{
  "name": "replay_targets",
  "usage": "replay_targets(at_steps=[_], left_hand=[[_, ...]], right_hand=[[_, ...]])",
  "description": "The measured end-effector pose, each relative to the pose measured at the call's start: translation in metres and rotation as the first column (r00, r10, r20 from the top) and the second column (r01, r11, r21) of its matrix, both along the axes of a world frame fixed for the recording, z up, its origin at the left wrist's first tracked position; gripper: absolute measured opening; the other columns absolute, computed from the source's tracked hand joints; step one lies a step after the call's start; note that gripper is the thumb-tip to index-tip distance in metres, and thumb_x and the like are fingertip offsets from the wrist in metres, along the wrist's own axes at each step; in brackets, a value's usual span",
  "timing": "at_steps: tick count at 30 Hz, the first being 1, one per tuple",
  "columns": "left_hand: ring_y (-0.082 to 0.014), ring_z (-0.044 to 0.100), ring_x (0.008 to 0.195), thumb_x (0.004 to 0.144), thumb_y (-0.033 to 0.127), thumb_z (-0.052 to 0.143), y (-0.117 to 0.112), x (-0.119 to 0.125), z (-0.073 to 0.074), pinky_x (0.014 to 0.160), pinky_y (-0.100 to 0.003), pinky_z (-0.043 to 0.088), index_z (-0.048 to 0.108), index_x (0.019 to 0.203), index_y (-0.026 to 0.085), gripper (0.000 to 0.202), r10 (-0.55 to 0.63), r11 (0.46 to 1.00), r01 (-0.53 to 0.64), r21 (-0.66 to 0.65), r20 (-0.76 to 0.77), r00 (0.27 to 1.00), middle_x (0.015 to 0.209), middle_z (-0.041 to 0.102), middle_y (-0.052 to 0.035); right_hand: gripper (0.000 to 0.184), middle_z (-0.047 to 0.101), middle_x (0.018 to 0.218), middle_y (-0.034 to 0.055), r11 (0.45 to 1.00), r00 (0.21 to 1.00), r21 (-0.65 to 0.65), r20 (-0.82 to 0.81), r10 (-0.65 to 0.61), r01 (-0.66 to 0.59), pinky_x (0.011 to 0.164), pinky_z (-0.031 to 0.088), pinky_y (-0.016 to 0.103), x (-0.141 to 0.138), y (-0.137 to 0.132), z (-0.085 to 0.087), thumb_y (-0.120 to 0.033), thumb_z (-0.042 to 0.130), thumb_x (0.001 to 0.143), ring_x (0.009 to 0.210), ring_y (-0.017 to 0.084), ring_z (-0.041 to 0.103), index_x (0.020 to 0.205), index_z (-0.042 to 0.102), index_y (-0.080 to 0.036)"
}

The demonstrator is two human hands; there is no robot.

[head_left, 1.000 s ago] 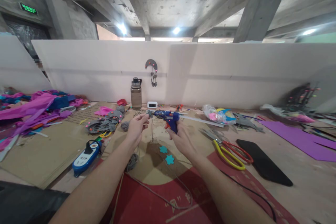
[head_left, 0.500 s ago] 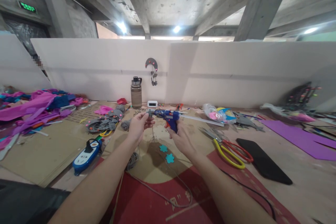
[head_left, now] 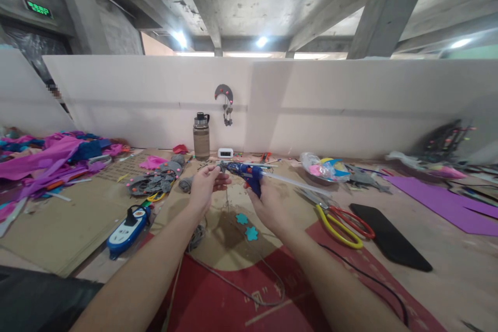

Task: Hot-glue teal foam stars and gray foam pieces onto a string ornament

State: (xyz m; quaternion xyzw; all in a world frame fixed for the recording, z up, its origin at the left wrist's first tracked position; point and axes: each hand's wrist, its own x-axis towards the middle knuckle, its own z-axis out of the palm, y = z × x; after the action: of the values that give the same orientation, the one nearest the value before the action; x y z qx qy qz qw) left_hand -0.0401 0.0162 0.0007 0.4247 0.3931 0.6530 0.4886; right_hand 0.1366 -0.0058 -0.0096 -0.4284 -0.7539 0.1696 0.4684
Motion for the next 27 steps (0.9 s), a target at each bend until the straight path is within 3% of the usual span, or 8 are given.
replay_targets(at_steps=[10,22,27], left_hand=[[-0.0113,0.061,0.049,0.067,0.041,0.065,-0.0012,-0.0004,0.0018,0.042,-0.018,0.039,0.055,0.08,0.014,0.031,0.045,0.999,-0.046,-0.021,-0.048,0.998,0.065,0.065,-0.003],[-0.0095,0.058,0.047,0.064,0.042,0.067,-0.0009,-0.0004,0.0024,0.042,-0.017,0.037,0.056,0.079,0.014,0.033,0.04,0.998,-0.042,-0.045,-0.055,0.998,0.063,0.065,-0.0017],[-0.0095,0.058,0.046,0.063,0.043,0.067,-0.0002,-0.0003,0.0007,0.041,-0.018,0.036,0.056,0.077,0.014,0.035,0.029,0.998,-0.032,-0.053,-0.065,0.997,0.064,0.065,-0.0021]], right_hand=[[0.025,0.062,0.095,0.0105,0.997,0.991,0.064,0.124,-0.055,0.048,0.076,0.044,0.034,-0.0011,-0.0034,0.0014,-0.026,0.042,0.084,0.086,0.023,0.057,0.106,0.051,-0.018],[0.026,0.062,0.096,0.0119,0.996,0.985,0.049,0.153,-0.083,0.077,0.075,0.044,0.034,-0.0022,-0.005,0.0035,-0.026,0.041,0.085,0.085,0.024,0.057,0.107,0.05,-0.017],[0.027,0.062,0.092,0.0107,0.997,0.993,0.032,0.092,-0.074,0.071,0.073,0.044,0.033,-0.001,-0.0037,0.003,-0.025,0.043,0.084,0.082,0.022,0.058,0.108,0.05,-0.017]])
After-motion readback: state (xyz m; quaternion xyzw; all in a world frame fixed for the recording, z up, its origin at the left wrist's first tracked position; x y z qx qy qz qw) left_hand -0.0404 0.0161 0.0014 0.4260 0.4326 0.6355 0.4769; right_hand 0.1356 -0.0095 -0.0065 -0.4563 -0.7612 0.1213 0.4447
